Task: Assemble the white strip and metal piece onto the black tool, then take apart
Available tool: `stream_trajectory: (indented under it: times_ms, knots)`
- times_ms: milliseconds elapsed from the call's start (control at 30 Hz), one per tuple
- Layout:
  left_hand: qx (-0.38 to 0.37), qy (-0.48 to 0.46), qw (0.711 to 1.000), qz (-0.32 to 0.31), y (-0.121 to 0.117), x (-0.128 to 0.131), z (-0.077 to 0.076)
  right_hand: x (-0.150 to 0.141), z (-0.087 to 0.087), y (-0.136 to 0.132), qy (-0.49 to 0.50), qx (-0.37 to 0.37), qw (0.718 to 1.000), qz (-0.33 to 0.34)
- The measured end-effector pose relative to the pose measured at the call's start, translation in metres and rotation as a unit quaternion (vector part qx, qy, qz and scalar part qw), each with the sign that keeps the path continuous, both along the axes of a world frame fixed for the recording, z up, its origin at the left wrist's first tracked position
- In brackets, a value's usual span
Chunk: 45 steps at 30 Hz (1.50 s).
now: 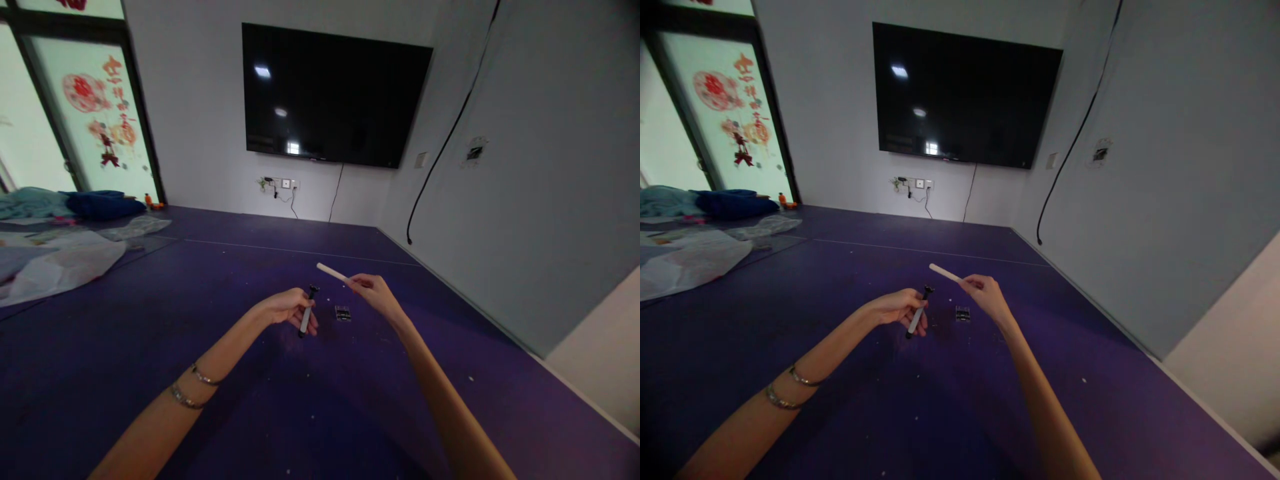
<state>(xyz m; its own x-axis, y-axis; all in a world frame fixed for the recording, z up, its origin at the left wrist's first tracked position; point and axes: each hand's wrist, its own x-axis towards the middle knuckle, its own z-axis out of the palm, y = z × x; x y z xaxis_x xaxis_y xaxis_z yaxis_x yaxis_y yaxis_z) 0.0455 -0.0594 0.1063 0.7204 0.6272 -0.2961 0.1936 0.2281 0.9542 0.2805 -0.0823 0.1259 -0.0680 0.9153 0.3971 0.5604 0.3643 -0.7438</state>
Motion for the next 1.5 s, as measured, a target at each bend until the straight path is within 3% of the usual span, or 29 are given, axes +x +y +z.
stream_trajectory:
  times_ms: [167,433,633,833,1000,1167,1500]
  knots:
    - [-0.004,0.003,1.0,0.003,0.001,0.003,-0.009,-0.005,-0.018,0.006,-0.07,-0.027,0.997,-0.019]
    - [0.001,0.013,1.0,-0.009,0.001,0.007,-0.018,0.004,-0.033,0.018,-0.076,-0.022,0.996,-0.044]
    - [0.008,0.012,1.0,0.001,-0.001,0.008,-0.019,0.006,-0.033,0.018,-0.057,-0.085,0.994,0.041]
    - [0.004,0.026,1.0,0.01,-0.001,0.01,-0.02,0.009,-0.034,0.018,-0.057,-0.077,0.995,-0.008]
    - [0.006,0.018,1.0,0.003,-0.001,0.011,-0.023,0.005,-0.035,0.018,-0.049,-0.094,0.993,0.047]
    - [0.01,0.004,1.0,0.008,0.001,0.01,-0.025,0.004,-0.036,0.018,-0.045,-0.075,0.996,0.005]
    - [0.008,0.031,0.999,0.018,-0.004,0.013,-0.021,0.002,-0.037,0.018,-0.054,-0.067,0.996,0.006]
